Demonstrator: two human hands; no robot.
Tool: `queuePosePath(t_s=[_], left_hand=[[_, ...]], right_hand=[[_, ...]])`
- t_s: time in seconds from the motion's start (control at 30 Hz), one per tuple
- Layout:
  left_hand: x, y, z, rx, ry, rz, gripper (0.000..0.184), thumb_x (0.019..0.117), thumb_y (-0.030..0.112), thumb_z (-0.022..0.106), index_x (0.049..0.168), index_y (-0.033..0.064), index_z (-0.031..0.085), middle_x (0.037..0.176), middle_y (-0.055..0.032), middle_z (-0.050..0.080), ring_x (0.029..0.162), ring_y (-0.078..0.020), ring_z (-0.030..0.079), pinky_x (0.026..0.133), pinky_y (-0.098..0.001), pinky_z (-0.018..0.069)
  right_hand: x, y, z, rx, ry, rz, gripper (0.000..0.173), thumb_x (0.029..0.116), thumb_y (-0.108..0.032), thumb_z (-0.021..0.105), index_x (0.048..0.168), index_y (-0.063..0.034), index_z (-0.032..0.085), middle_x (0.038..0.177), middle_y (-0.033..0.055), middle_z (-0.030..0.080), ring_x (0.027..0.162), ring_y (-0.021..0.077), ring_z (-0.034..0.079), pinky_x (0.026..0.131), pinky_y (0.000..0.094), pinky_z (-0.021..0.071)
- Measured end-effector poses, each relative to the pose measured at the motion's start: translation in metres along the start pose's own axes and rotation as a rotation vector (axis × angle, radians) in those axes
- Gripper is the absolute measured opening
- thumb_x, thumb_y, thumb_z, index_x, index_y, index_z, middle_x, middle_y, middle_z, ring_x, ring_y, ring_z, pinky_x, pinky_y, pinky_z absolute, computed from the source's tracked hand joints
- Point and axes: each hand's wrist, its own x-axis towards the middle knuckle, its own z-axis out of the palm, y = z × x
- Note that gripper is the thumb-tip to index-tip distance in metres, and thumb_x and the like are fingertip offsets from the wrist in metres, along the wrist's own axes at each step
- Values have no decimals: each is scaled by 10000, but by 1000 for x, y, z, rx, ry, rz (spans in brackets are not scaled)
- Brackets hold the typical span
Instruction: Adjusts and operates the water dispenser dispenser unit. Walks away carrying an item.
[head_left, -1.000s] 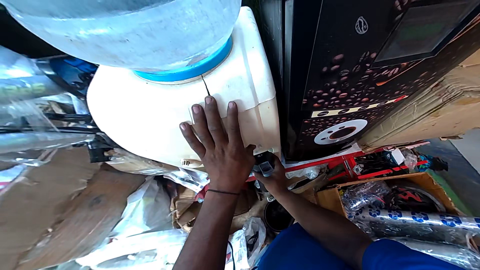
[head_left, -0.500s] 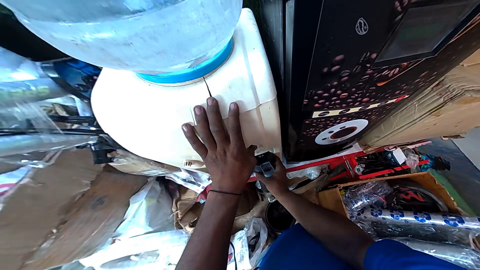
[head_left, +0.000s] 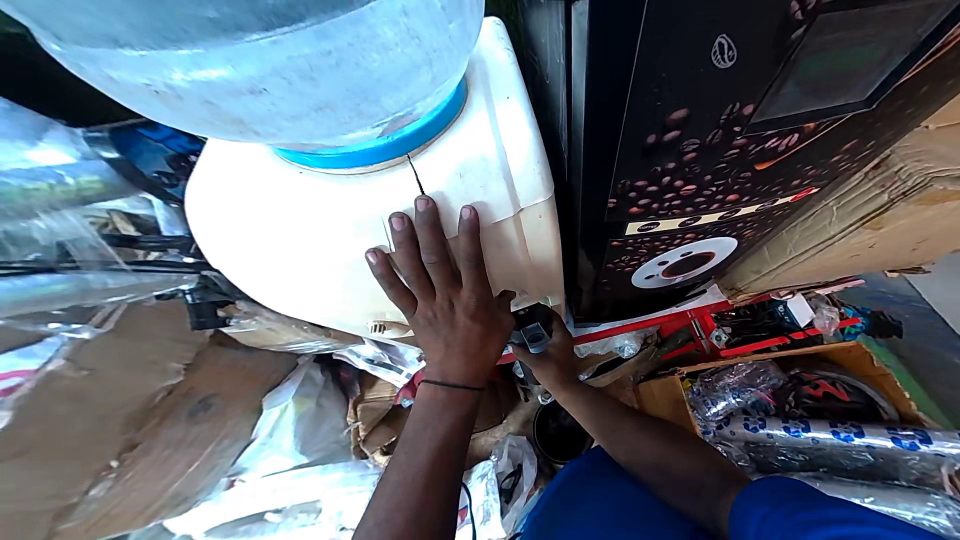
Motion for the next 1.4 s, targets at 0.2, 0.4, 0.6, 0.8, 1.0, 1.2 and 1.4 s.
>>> queuePosePath(t_s=[0.2,0.4,0.6,0.8,1.0,1.2,1.4], left_hand=[[0,0,0,-2,-1,0,1198,636,347,915,1618,175,251,1687,-224,136,1557,-448,95,1202,-696,56],[0,0,2,12,27,-1,1187,636,394,904,1615,198,262,1684,-217,171,1555,-443,121,1206,-685,47],[0,1,-2,2,-13,-3,1185,647,349,912,1615,165,255,1685,-229,137,1554,-456,99,1201,-700,61],[0,1,-1,-1,-11,-4,1187,637,344,915,1613,165,262,1685,-228,139,1555,-453,97,1206,-692,57],[-1,1,-1,-6,-19,-13,1191,639,338,915,1616,174,255,1688,-219,134,1557,-452,88,1205,-694,49],[0,1,-1,0,-6,-2,1191,635,350,913,1614,171,259,1686,-224,142,1555,-453,96,1206,-691,52],[-1,0,1,-2,-11,-7,1224,620,352,923,1621,182,240,1693,-213,120,1562,-442,74,1207,-690,39]], right_hand=[[-1,0,-1,-1,-1,21,810,629,-131,928,1356,-70,575,1153,69,715,1046,133,695,944,376,592],[-1,-1,-2,-12,-10,31,814,643,-143,926,1373,-86,569,1167,66,711,1053,138,692,944,383,591],[-1,-1,-2,1,-7,1,782,647,-131,916,1352,-83,580,1149,58,716,1043,127,696,935,378,598],[0,0,-2,8,-7,17,792,641,-139,918,1357,-96,583,1150,53,716,1034,119,696,928,367,597],[-1,-2,-2,3,-5,18,787,645,-135,916,1356,-92,582,1141,57,719,1025,121,699,921,371,599],[0,2,-2,12,-3,6,784,641,-142,915,1350,-95,584,1135,54,718,1021,123,699,915,370,601],[0,0,-2,6,-8,15,775,651,-147,908,1353,-99,583,1148,54,713,1035,123,695,921,369,599]])
